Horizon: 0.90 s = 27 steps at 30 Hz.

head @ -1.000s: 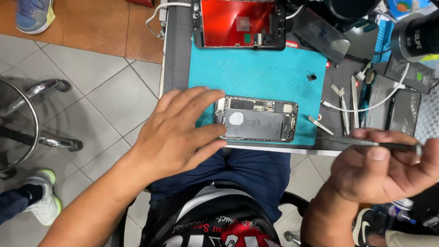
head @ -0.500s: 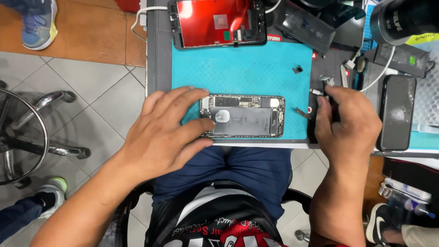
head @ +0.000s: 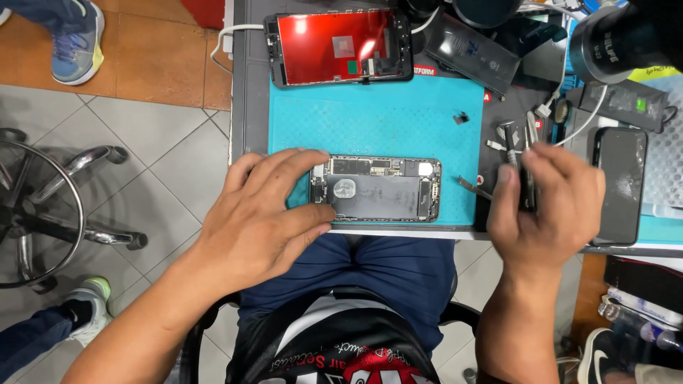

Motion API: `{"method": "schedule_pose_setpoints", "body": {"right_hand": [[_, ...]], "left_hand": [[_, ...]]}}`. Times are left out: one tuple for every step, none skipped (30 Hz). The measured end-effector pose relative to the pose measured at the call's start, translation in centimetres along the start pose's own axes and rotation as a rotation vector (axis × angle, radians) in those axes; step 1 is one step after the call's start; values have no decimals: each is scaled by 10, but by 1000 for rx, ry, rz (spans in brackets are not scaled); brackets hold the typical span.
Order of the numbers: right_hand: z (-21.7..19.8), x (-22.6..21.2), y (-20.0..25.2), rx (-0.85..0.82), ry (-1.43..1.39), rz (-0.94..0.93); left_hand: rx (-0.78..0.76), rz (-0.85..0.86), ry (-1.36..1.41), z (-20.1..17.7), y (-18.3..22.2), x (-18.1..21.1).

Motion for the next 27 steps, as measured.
{"method": "schedule_pose_setpoints", "body": {"right_hand": [[-1,-6,0,3,0,0],[-4,-14,0,30,-92,-34],[-6,-22,1,59,-186,-69],[-4,-24,6,61,-183,-67],[0,-28,11,22,-283,-111],[4,-33,17,-18,-382,-153],[9,-36,17,-17,-378,-150],[11,-41,18,13,-355,-167],[13,-45,19,43,-332,-185],[13,-44,19,44,-333,-185],[13,-42,19,39,-344,-176],[13,-41,18,34,-354,-167],[14,-41,15,36,-353,-168],[17,-41,14,0,-347,-161],[19,-40,12,-37,-340,-153],[19,-41,8,-36,-340,-151],[21,-42,5,-77,-321,-137],[22,-43,3,-120,-300,-121],[22,-45,2,-121,-299,-118],[23,-46,0,-119,-278,-102],[24,-47,-3,-116,-256,-86],[25,-47,-3,-115,-256,-87],[25,-47,-3,-114,-252,-81],[25,-47,-2,-117,-253,-75],[26,-46,0,-119,-257,-75],[27,-45,2,-128,-261,-73],[28,-44,3,-137,-266,-70]], "left_hand": [[1,2,-2,0,0,0],[-20,-27,-29,1,0,-1],[-41,-55,-55,3,0,-2],[-42,-51,-56,2,-1,-1],[-51,-67,-49,1,-1,-1],[-61,-84,-41,1,-2,-1],[-64,-79,-40,0,-4,-2],[-73,-83,-22,-1,-5,-2],[-82,-87,-4,-3,-5,-2],[-82,-87,-5,-4,-7,-4],[-94,-67,3,-5,-8,-4],[-106,-46,10,-6,-10,-5],[-106,-44,9,-8,-10,-6],[-102,-32,12,-9,-12,-7],[-99,-20,16,-10,-14,-9],[-101,-19,16,-10,-16,-13],[-100,-19,18,-11,-17,-16],[-100,-19,22,-11,-18,-20],[-103,-17,24,-13,-19,-20],[-135,-33,41,-14,-20,-22],[-168,-49,58,-15,-21,-24],[-167,-48,57,-18,-26,-27],[-90,-12,43,-23,-31,-28],[-15,20,30,-29,-34,-29],[-17,16,30,-30,-43,-38],[64,6,-72,-35,-50,-48],[143,-4,-175,-40,-57,-56]]}}
Point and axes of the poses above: each hand's wrist, its own y-axis away from the middle knuckle, its own z-axis out of the palm, x = y × z, the point moved 5 cm from there along -y, towards the middle knuckle, and after that the axes turned 4 degrees about -z, right-handed, at the moved point
